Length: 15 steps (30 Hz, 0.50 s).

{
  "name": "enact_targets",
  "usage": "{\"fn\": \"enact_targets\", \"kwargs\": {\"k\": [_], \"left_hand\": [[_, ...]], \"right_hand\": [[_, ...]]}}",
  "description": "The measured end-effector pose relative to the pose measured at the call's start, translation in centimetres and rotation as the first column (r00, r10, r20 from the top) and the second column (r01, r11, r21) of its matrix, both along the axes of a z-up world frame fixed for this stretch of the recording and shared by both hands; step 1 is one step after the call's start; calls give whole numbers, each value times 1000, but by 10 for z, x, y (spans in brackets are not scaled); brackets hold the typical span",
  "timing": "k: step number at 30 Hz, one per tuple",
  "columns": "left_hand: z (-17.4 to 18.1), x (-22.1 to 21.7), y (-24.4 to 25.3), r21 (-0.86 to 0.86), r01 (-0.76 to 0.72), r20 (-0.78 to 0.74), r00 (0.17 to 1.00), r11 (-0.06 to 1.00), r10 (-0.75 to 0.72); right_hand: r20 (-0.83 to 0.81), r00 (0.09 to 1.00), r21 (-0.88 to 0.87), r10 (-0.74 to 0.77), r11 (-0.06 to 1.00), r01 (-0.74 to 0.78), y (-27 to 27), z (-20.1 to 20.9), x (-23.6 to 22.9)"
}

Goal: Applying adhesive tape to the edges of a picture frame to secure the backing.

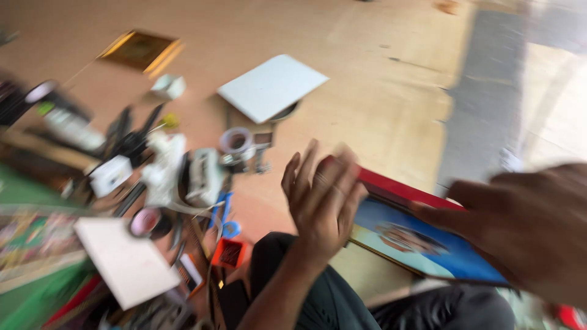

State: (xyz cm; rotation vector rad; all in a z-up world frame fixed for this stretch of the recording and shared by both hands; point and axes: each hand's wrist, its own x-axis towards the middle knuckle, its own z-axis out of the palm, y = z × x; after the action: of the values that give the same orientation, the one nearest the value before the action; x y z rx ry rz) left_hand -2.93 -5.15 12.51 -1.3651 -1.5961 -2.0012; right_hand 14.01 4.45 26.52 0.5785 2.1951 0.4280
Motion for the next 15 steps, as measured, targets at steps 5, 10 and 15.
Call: {"fn": "enact_targets", "kwargs": {"k": [5, 10, 15], "left_hand": [[-5, 6, 20, -149, -27, -705, 704, 989, -87], [-10, 12, 28, -127, -38, -684, 727, 991, -59], [-13, 14, 28, -125, -86, -667, 745, 988, -19]], "right_hand": [[-367, 930, -136, 19, 988, -73, 25, 13, 34], [-838, 526, -15, 146, 957, -290, 44, 27, 126], [-923, 385, -47, -8, 995, -93, 59, -21, 216]]}}
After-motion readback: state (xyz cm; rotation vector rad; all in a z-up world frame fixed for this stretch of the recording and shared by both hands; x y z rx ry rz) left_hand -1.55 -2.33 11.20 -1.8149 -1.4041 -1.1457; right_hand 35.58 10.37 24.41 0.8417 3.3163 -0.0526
